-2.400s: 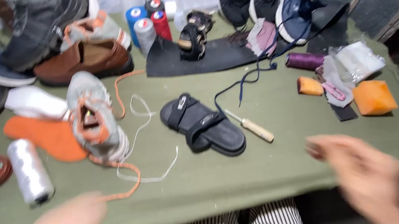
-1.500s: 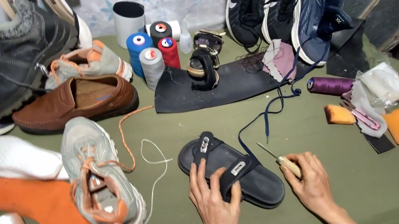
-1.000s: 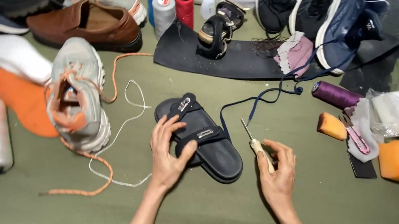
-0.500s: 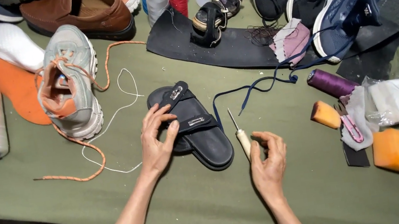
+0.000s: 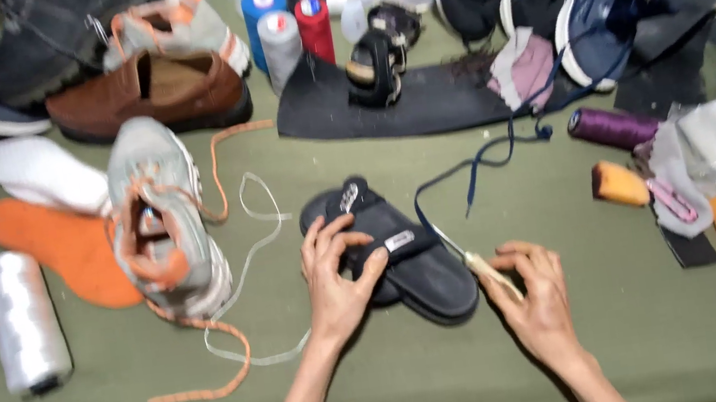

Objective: Repairing a black sandal by stitching the sole with a hand tool and applying a substance with a sponge.

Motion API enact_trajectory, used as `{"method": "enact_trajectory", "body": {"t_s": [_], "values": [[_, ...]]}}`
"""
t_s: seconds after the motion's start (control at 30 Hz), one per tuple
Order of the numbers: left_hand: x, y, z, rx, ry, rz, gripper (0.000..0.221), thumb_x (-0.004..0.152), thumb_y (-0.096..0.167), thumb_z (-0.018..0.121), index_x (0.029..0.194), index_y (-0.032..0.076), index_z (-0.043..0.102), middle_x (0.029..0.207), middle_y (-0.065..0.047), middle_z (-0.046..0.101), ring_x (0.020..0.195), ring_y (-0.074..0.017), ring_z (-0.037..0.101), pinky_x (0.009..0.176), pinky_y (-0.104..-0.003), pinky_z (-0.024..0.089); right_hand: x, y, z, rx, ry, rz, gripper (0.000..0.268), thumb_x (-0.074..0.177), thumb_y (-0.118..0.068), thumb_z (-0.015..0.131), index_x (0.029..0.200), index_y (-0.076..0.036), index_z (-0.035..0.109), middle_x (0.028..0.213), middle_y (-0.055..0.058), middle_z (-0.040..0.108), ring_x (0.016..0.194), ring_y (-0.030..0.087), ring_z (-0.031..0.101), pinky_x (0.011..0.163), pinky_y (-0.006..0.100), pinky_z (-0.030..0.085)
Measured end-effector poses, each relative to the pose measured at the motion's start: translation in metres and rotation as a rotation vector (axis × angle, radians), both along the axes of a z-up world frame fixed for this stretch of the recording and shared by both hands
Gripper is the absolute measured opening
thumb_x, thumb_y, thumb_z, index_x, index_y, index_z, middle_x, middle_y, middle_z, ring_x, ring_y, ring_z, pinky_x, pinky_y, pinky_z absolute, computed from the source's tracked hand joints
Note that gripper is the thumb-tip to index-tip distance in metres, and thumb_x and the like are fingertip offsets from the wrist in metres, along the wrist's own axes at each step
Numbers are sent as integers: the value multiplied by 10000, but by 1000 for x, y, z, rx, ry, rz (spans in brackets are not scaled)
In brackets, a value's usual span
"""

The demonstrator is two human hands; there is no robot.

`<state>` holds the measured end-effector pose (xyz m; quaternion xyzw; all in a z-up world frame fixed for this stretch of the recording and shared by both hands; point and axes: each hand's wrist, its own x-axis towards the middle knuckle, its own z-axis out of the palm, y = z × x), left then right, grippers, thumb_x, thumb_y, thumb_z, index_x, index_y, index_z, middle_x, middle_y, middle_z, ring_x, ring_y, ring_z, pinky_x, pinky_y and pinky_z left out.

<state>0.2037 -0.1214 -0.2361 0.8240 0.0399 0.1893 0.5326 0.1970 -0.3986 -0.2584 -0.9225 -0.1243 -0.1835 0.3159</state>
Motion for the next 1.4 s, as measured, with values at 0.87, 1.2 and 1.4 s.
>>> {"method": "enact_trajectory", "body": {"t_s": [0.87,1.2,1.4], "values": [[82,33,11,302,267,-48,392,702,214,854,978,91,605,905,-120,635,973,-369,623,833,-438,470,123,45,40,717,262,153,240,1051,-207,609,1197,-58,726,735,114,709,552,107,548,504,244,486],[58,50,22,-740,147,20,423,762,-40,786,1154,-6,631,914,-113,727,762,-108,663,697,-245,563,64,38,61,659,379,60,224,946,-182,729,1130,-55,747,753,78,662,635,132,528,530,280,476],[14,47,40,-1058,37,141,320,797,-20,743,1075,85,627,960,-59,654,884,-137,609,824,-252,472,29,37,69,681,536,-21,191,968,-252,672,998,-63,680,730,52,605,541,136,496,463,275,411]]}}
